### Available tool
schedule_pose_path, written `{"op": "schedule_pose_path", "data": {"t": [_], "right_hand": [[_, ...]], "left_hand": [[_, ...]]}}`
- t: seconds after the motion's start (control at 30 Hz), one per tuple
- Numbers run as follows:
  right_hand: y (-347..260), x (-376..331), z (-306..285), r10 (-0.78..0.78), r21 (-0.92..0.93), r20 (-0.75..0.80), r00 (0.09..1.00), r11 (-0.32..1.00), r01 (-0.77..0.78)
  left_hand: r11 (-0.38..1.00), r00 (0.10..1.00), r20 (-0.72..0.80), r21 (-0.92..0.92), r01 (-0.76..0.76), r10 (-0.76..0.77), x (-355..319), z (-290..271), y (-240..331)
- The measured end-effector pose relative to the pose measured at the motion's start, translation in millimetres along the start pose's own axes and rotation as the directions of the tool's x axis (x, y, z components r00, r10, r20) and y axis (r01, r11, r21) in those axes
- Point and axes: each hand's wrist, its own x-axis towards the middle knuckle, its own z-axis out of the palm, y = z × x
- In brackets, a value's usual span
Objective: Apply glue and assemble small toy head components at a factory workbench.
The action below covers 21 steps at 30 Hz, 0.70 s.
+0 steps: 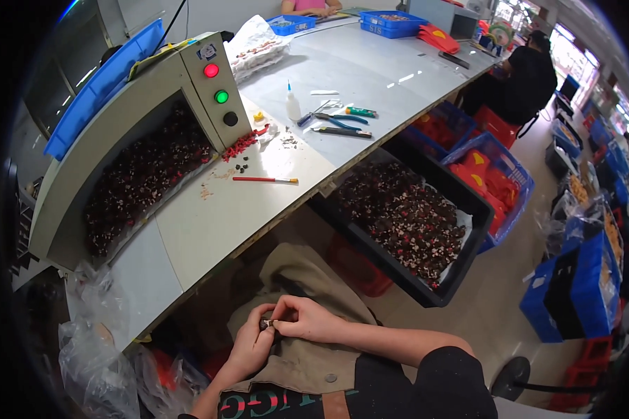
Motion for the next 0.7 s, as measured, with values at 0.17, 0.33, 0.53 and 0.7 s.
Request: {"op": "schedule_pose_path", "data": {"t": [0.17,0.33,0.53,0.7], "right_hand": [[11.4,12.2,-9.4,0.032,-0.013,0.033,0.999,0.999,-0.031],[8.9,24.3,-19.3,0.107,-0.042,0.021,0.994,0.994,-0.106],[23.7,38.7,-26.2,0.127,-0.007,0.030,0.992,0.992,-0.126],[22.1,42.7,-32.6,0.160,-0.008,-0.010,0.987,0.987,-0.160]], "left_hand": [[0.997,0.997,0.025,-0.006,0.074,-0.074,7.1,-2.5,-3.3],[0.996,0.995,0.048,0.004,0.090,-0.090,19.9,-4.6,-12.3],[0.985,0.980,0.093,0.019,0.174,-0.175,34.6,-10.3,-21.5],[0.987,0.981,0.110,0.032,0.156,-0.159,47.7,-8.2,-32.2]]}}
